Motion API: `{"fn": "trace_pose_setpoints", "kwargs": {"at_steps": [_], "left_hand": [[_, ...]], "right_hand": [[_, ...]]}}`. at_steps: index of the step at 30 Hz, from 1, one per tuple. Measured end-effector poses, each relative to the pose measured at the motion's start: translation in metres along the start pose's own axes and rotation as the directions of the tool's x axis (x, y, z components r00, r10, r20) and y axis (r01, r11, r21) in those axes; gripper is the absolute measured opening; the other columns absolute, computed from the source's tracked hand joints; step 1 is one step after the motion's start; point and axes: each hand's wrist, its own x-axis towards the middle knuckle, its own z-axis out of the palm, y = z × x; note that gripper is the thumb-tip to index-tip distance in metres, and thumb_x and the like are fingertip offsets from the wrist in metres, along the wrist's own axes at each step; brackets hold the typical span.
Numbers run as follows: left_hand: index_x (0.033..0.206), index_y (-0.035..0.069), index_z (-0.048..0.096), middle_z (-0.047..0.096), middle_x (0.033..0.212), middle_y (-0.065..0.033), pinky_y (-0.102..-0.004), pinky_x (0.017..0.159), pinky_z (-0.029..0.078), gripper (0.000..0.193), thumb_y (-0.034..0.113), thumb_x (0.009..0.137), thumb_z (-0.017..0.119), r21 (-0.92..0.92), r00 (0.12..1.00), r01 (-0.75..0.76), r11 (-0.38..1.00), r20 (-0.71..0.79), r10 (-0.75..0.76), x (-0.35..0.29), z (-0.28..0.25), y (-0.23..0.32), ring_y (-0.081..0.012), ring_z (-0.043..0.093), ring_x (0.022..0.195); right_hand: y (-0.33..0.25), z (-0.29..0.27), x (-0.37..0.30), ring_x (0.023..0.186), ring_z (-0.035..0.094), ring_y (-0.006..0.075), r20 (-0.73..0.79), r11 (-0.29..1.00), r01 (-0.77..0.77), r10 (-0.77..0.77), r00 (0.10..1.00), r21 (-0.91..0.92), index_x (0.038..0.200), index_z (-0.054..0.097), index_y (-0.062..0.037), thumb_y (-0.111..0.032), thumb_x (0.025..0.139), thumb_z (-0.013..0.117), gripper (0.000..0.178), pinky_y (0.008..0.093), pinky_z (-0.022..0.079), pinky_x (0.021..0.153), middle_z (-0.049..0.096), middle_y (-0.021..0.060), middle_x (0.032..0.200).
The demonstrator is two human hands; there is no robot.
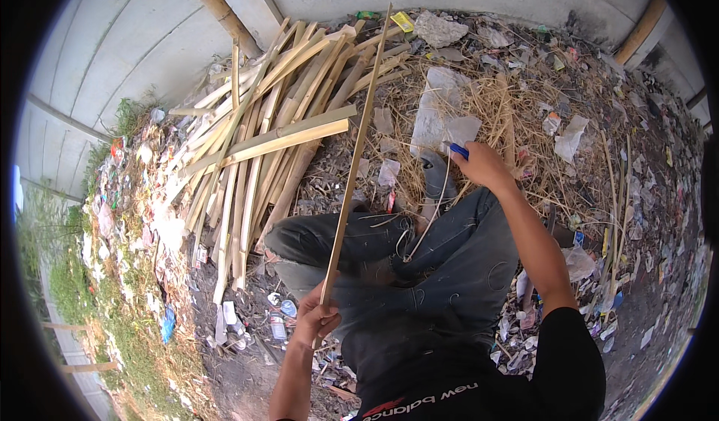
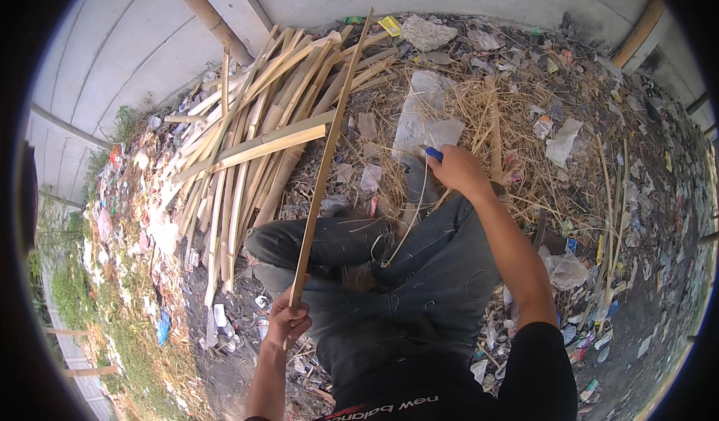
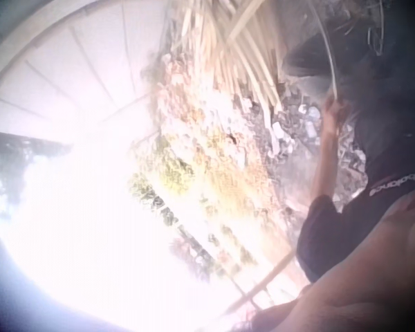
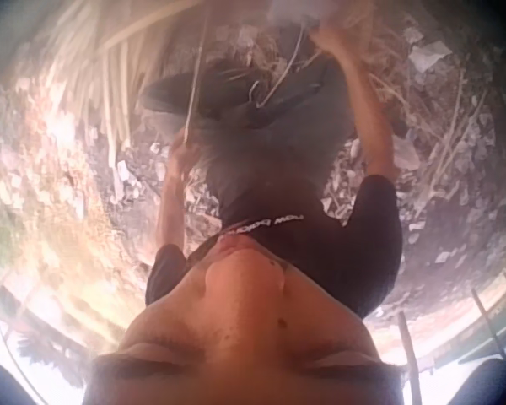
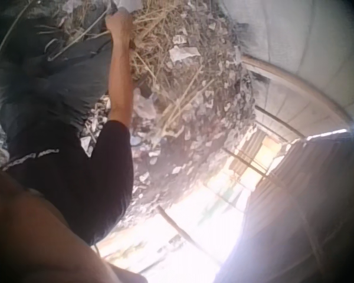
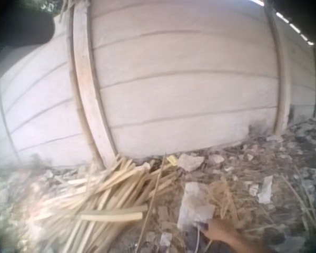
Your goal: The person sits on the ground and uses a knife to shave thin strips from a long piece of bamboo. They repeatedly scrape the knife along the bamboo to create fine shavings, occasionally adjusting their grip and the bamboo's position.
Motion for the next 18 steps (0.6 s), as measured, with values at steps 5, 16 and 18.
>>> {"fn": "trace_pose_setpoints", "kwargs": {"at_steps": [5,16,18], "left_hand": [[0.164,0.006,0.036,0.036,0.060,0.0033,-0.0232,0.037,0.031,0.081,-0.010,0.088,0.059,-0.333,0.996,0.064,0.941,0.073,-0.042,0.019,0.020,-0.006,-0.0076,0.030,0.040],[0.136,0.006,0.060,0.038,0.061,0.0032,-0.0228,0.036,0.031,0.047,-0.004,0.091,0.056,-0.112,0.999,-0.034,0.993,0.013,0.036,0.065,0.072,0.006,-0.0072,0.029,0.037],[0.130,0.006,0.063,0.038,0.061,0.0040,-0.0227,0.036,0.030,0.041,-0.004,0.091,0.056,-0.060,0.999,-0.047,0.997,-0.016,0.046,0.066,0.073,0.006,-0.0067,0.029,0.038]], "right_hand": [[-0.074,-0.004,-0.043,0.073,0.068,0.0461,-0.016,0.921,0.221,-0.228,0.974,0.322,0.092,0.069,-0.0002,-0.055,0.108,0.053,0.059,0.0543,0.051,0.068,0.066,0.0220,0.069],[-0.161,0.001,-0.133,0.060,0.067,0.0460,0.108,0.770,0.508,-0.585,0.804,0.387,0.089,0.069,-0.0027,-0.056,0.107,0.051,0.059,0.0540,0.054,0.060,0.062,0.0225,0.058],[-0.163,-0.006,-0.130,0.065,0.069,0.0466,0.168,0.792,0.500,-0.578,0.799,0.350,0.087,0.068,-0.0025,-0.054,0.107,0.052,0.058,0.0568,0.053,0.062,0.066,0.0233,0.065]]}}
